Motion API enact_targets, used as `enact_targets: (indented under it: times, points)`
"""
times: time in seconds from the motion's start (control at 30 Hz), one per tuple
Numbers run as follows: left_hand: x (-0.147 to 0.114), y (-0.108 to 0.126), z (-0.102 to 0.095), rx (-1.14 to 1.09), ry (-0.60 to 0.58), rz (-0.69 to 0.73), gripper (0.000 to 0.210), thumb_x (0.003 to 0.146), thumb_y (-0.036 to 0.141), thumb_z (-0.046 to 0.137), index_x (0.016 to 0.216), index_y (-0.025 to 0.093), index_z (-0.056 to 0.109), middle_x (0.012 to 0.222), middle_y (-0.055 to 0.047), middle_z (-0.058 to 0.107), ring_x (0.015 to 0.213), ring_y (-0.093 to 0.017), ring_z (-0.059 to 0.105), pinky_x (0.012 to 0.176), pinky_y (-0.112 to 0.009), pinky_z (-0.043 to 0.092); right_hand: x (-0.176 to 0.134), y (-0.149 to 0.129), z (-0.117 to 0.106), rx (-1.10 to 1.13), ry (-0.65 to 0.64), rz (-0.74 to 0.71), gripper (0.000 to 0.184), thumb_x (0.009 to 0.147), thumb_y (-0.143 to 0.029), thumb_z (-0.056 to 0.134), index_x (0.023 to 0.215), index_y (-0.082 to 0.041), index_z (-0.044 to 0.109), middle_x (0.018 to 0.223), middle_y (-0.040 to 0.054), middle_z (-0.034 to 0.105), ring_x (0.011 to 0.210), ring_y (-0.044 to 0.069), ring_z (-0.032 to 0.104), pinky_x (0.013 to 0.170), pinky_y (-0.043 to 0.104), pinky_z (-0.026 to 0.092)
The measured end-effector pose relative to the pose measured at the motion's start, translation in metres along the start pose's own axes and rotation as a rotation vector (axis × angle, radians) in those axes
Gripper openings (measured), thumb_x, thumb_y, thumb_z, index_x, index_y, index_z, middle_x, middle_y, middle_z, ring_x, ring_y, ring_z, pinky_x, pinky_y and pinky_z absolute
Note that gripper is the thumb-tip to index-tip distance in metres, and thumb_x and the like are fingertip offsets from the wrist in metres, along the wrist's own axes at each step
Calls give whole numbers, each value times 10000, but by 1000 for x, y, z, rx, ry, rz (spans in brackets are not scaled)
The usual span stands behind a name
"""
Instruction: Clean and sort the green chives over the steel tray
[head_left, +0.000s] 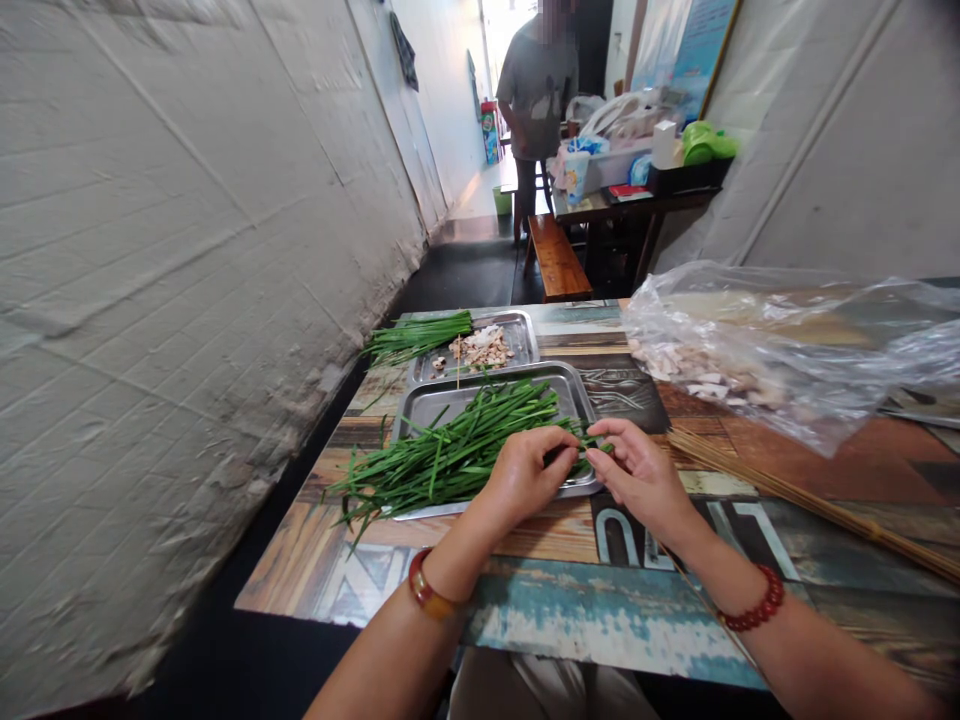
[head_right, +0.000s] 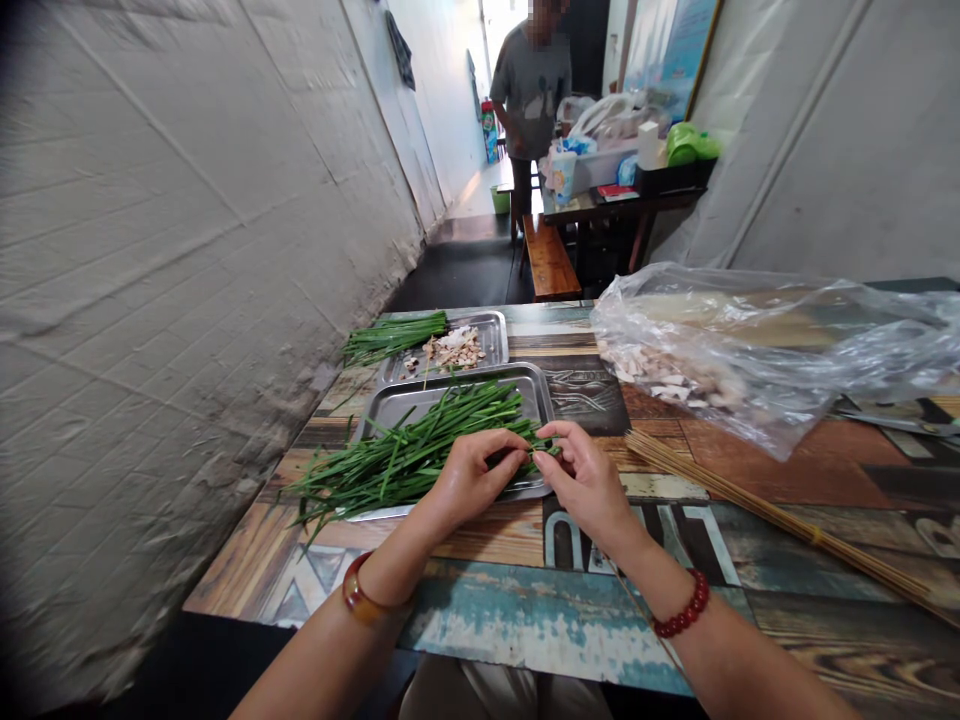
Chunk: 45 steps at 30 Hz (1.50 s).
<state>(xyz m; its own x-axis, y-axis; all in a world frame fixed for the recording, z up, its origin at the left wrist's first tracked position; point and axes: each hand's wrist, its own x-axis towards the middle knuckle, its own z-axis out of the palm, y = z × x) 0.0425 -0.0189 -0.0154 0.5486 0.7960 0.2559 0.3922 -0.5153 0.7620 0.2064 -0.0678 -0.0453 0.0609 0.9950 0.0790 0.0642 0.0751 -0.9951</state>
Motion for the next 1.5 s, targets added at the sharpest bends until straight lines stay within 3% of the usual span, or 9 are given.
enact_targets:
  times: [0.23, 0.43, 0.67, 0.87, 1.5]
  points:
    - [2, 5, -8, -79, -129, 53, 192, 874, 191, 527, 847, 157, 714, 820, -52, 717, 760, -148, 645, 713, -229, 463, 1, 3, -1, 14, -3, 20, 276, 840, -463, 613, 913, -218, 508, 557, -74, 501, 390, 74, 401, 376, 194, 290]
    - [6, -8, -20, 132, 153, -80, 166, 873, 182, 532, 872, 157, 696, 834, -60, 697, 764, -158, 621, 709, -250, 451, -1, 0, -4, -29, 12, 57, 290, 847, -486, 598, 833, -206, 524, 544, -59, 516, 391, 72, 405, 376, 192, 290]
    - [4, -13, -21, 477, -45, -14, 125, 866, 194, 560, 855, 183, 684, 847, -57, 644, 807, -183, 591, 729, -280, 438, -1, 5, -7, -68, -34, 84, 294, 849, -477, 591, 915, -192, 562, 561, -56, 536, 369, 71, 415, 364, 194, 312]
    - [4, -12, -15, 732, -64, -70, 139, 877, 235, 562, 909, 175, 683, 928, -83, 632, 881, -230, 576, 762, -338, 446, 0, 7, -7, -108, -51, 110, 364, 843, -450, 591, 1058, -158, 615, 576, -36, 561, 395, 73, 424, 392, 200, 348]
    - [3, -10, -14, 816, -137, -20, 136, 875, 226, 550, 852, 177, 675, 950, -79, 607, 877, -223, 553, 728, -343, 436, -1, 4, -6, -130, -44, 102, 371, 827, -453, 590, 1034, -147, 624, 564, -30, 566, 388, 74, 430, 385, 195, 342]
